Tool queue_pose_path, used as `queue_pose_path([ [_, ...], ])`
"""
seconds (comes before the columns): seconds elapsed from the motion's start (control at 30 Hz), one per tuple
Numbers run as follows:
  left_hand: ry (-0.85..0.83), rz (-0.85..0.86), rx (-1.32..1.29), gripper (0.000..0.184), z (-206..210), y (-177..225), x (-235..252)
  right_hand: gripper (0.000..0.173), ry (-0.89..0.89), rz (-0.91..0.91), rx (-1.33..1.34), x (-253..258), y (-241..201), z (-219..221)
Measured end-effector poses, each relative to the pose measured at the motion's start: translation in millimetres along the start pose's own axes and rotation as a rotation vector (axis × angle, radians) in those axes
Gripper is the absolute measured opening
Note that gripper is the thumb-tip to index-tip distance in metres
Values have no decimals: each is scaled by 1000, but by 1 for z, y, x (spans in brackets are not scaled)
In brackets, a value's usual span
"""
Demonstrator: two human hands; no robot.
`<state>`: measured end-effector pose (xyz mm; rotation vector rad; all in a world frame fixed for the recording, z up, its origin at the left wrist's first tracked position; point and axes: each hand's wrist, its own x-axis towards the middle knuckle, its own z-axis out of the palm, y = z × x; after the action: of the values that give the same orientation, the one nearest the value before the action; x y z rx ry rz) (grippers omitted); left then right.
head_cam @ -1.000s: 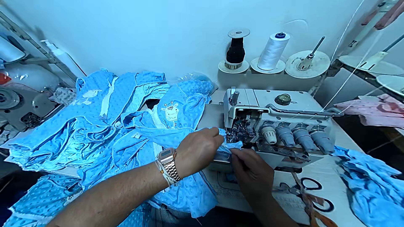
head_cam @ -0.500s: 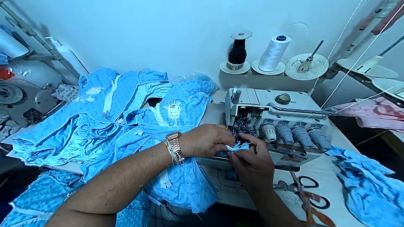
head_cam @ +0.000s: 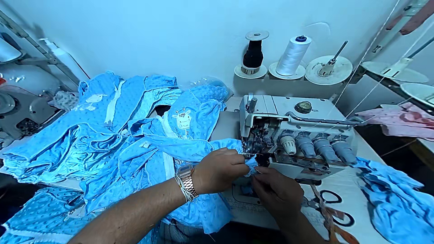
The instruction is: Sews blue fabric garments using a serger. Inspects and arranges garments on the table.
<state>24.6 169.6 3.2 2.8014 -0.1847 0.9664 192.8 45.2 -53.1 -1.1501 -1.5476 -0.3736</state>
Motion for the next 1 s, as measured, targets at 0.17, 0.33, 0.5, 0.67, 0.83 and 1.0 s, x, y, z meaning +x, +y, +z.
queue_pose_path([
  [0.17, 55, 13, 120, 17, 6, 6, 3, 12, -21, 49, 66, 4, 6, -1],
  [0.33, 63, 3, 195, 14, 12, 5, 7, 12, 14, 92, 10, 6, 10, 1],
  [0.5, 76, -55, 178, 14, 11, 4, 8, 17, 37, 198, -138, 9, 0, 4],
  [0.67, -15, -86, 132, 13, -5, -1, 17, 23, 2, 184, -138, 14, -13, -4],
  [0.83, -139, -33, 91, 12, -17, -7, 31, 32, -151, 198, -75, 26, -5, 0],
  [1.0, -252, -82, 202, 9, -24, -2, 39, 15, -84, 319, -16, 20, -3, 1],
])
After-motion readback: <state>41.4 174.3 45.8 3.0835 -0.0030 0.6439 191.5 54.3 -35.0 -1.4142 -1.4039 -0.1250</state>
